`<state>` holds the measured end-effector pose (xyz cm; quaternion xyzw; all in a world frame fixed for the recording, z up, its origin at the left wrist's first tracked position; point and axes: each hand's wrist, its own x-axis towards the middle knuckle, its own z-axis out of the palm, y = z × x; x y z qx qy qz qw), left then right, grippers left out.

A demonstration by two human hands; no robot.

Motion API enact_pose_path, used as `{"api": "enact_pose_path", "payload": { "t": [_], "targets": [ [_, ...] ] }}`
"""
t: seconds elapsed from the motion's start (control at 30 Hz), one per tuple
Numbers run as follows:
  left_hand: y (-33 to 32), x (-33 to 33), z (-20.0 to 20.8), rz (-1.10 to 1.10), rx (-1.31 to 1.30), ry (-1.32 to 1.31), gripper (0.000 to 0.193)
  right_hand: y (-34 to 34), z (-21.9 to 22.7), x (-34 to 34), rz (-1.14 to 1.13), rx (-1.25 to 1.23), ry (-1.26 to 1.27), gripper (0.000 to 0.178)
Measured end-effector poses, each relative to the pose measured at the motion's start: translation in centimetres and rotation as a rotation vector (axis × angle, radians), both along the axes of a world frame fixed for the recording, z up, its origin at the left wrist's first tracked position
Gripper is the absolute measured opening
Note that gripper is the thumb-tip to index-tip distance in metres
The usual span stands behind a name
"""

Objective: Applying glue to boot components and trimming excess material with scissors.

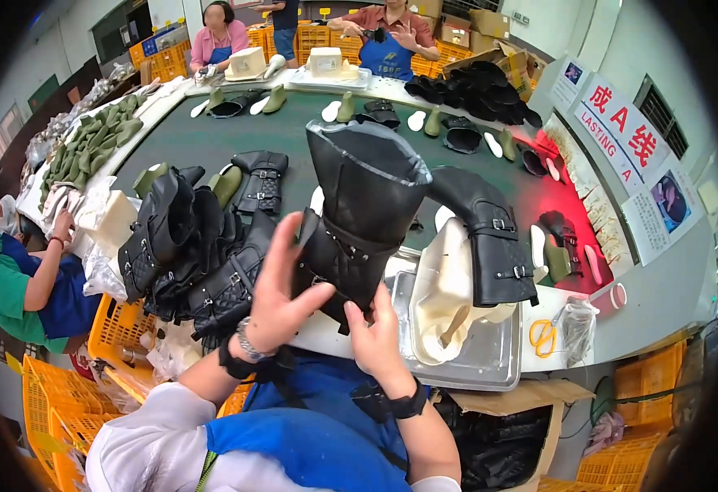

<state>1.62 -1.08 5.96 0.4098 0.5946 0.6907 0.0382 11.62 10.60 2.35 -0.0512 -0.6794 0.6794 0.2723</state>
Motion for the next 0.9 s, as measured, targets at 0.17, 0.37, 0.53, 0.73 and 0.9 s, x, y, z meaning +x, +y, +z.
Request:
{"api": "enact_pose_path", "payload": {
  "t": [0.17,0.37,0.53,0.73,0.9],
  "targets": [
    [-4.5,-2.1,-1.9,0.038,-0.136,-0.142,0.063,0.9,0.9,-0.5,0.278,-0.366,0.077,0.047],
    [-7.5,-2.2,-0.4,-0.175,-0.366,-0.528,0.027,0.1,0.4,-1.4,0.448,-0.389,-0.061,0.053],
    [-10.0,-6.8,5.6,-0.043,-0.443,-0.267,0.023,-0.2,0.7,-1.2,0.433,-0.273,-0.226,0.064],
    [-15.1,-20.8,14.9,0.342,-0.537,-0.063,0.019,-0.7,-1.2,0.8,0.341,-0.215,-0.344,0.053],
    [-18.0,-35.0,14.6,0.475,-0.524,-0.246,0.021,-1.1,-2.3,2.1,0.291,-0.129,-0.484,0.044]
  ]
}}
